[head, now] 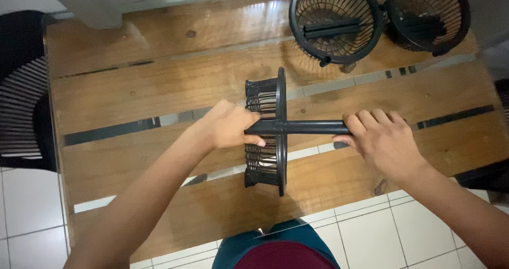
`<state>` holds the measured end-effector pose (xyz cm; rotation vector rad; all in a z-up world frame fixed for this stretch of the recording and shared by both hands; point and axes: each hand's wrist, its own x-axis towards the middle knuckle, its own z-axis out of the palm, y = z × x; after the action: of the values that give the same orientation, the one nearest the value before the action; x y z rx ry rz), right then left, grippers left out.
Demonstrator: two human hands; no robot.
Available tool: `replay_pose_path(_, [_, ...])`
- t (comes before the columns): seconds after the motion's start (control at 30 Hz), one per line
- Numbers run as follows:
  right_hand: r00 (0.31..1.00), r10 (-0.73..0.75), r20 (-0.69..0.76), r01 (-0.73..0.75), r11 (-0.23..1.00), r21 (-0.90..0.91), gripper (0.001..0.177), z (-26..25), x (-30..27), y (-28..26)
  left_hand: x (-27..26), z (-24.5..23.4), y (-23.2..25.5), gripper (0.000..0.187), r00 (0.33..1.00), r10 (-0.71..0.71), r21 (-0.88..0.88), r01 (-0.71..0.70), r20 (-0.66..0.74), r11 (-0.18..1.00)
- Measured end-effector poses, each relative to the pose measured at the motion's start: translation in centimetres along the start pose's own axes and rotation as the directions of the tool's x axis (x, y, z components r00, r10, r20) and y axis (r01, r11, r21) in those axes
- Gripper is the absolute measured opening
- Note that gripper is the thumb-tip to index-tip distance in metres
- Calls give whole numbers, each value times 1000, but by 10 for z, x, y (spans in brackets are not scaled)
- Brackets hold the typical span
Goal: The person assembles a small black fan by inserting rods into the fan cage and attaching end caps. They repeatedly insert and remove the rods and caps, then place the assembled unit on the table.
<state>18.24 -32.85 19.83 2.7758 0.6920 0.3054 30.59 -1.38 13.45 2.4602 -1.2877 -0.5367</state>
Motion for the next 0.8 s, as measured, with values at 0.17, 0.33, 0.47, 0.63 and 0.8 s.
replay_pose_path(0.17, [999, -36, 20, 37, 999, -32, 48, 8, -10, 4, 6, 7, 10, 50, 1000, -25, 57, 25, 7, 998])
replay_pose_path(0.33, [998, -26, 50, 31, 995, -98, 54, 12, -13, 3, 8, 14, 15, 59, 998, 25, 132, -18, -50, 991])
replay_pose_path(0.47, [995, 45, 88, -44, 999, -18, 58, 7, -10, -3, 6, 17, 16, 57, 997, 19, 82, -13, -71, 997])
replay_pose_path(0.63, [874, 137, 465, -198, 977, 84, 64, 3, 6, -6, 9, 24, 11, 52, 995, -11, 110, 22, -99, 994])
replay_pose_path(0.8, [752, 158, 640, -328, 932, 156, 70, 1, 24, -2, 8, 36, 4, 52, 978, 17, 124, 9, -207, 992])
